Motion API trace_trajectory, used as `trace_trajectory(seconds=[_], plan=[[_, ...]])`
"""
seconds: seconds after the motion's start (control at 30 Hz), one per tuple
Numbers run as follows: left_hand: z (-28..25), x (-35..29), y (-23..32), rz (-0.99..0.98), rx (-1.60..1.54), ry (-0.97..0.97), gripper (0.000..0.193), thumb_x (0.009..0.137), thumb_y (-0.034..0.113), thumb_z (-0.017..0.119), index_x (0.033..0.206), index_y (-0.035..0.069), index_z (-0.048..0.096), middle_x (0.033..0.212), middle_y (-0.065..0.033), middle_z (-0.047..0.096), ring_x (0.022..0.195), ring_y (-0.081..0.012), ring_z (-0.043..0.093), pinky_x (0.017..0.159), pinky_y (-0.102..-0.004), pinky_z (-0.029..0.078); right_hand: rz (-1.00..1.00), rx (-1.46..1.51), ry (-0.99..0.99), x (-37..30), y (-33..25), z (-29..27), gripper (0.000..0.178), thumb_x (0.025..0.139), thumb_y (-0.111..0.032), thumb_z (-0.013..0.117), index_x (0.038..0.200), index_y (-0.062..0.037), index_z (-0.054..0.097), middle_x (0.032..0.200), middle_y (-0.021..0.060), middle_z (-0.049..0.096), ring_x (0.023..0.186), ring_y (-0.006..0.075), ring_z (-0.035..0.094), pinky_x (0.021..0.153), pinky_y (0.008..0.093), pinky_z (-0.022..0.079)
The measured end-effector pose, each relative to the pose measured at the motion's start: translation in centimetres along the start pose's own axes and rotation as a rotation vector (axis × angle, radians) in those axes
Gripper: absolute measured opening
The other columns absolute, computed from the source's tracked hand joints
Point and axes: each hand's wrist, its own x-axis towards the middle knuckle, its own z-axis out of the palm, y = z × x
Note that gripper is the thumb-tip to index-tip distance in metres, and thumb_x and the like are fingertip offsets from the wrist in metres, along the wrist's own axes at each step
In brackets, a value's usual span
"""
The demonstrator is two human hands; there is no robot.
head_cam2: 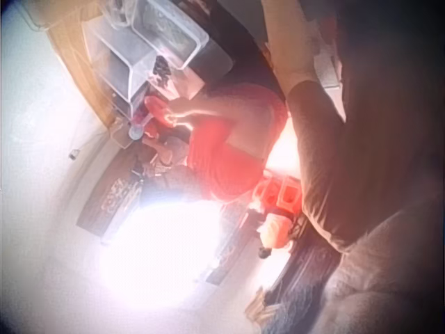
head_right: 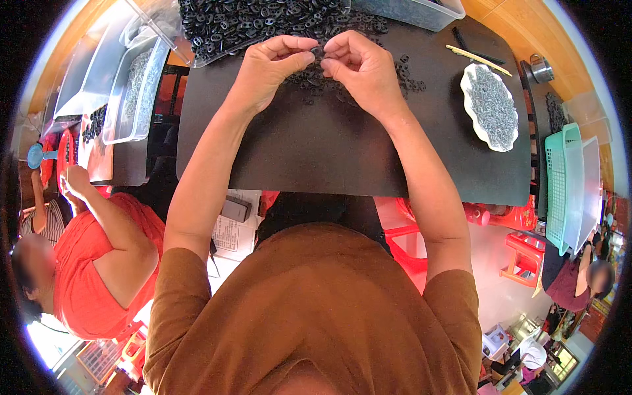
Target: The person assembles plastic cord locks by picking up components from the table and fitting them together by hand.
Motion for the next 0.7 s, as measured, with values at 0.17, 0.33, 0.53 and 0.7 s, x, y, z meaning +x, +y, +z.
trace_trajectory(seconds=[0.17,0.33,0.53,0.7], plan=[[-0.8,-2.6,1.1,0.016,0.147,0.024,0.021,0.088,0.0,0.068,0.108,0.0,0.07,0.097,-0.0026,0.069,0.087,-0.007,0.062,0.08,-0.0203,0.049,0.065,0.134,-0.02,-1.1,0.2,2.2,0.012,0.087,0.002,0.067,0.094,-0.0009,0.057,0.086,0.0014,0.065,0.078,0.0095,0.067,0.07,0.0232,0.056],[-1.7,-5.4,0.8,0.018,0.244,0.075,0.019,0.087,0.005,0.068,0.105,-0.001,0.07,0.095,-0.006,0.072,0.086,-0.0096,0.066,0.079,-0.0239,0.052,0.095,0.246,-0.054,-2.3,0.4,4.6,0.012,0.088,0.005,0.065,0.092,-0.0011,0.056,0.084,0.0006,0.065,0.081,0.0105,0.068,0.072,0.0238,0.058],[-2.0,-7.5,0.6,0.005,0.372,0.109,0.018,0.086,0.003,0.067,0.103,-0.001,0.071,0.092,-0.006,0.073,0.081,-0.0101,0.067,0.076,-0.0261,0.054,0.055,-0.023,-0.082,-2.9,0.2,5.5,0.015,0.083,0.002,0.071,0.089,-0.0014,0.058,0.078,0.0026,0.065,0.079,0.0094,0.068,0.068,0.0247,0.055],[-1.5,-8.3,1.1,0.009,0.536,0.076,0.016,0.084,0.002,0.067,0.099,0.001,0.07,0.088,-0.0068,0.072,0.079,-0.0117,0.068,0.073,-0.0265,0.054,-0.021,-0.319,-0.182,-3.0,0.1,5.3,0.02,0.077,-0.002,0.076,0.089,-0.0041,0.06,0.077,0.0006,0.064,0.067,0.0071,0.056,0.061,0.0254,0.046]])
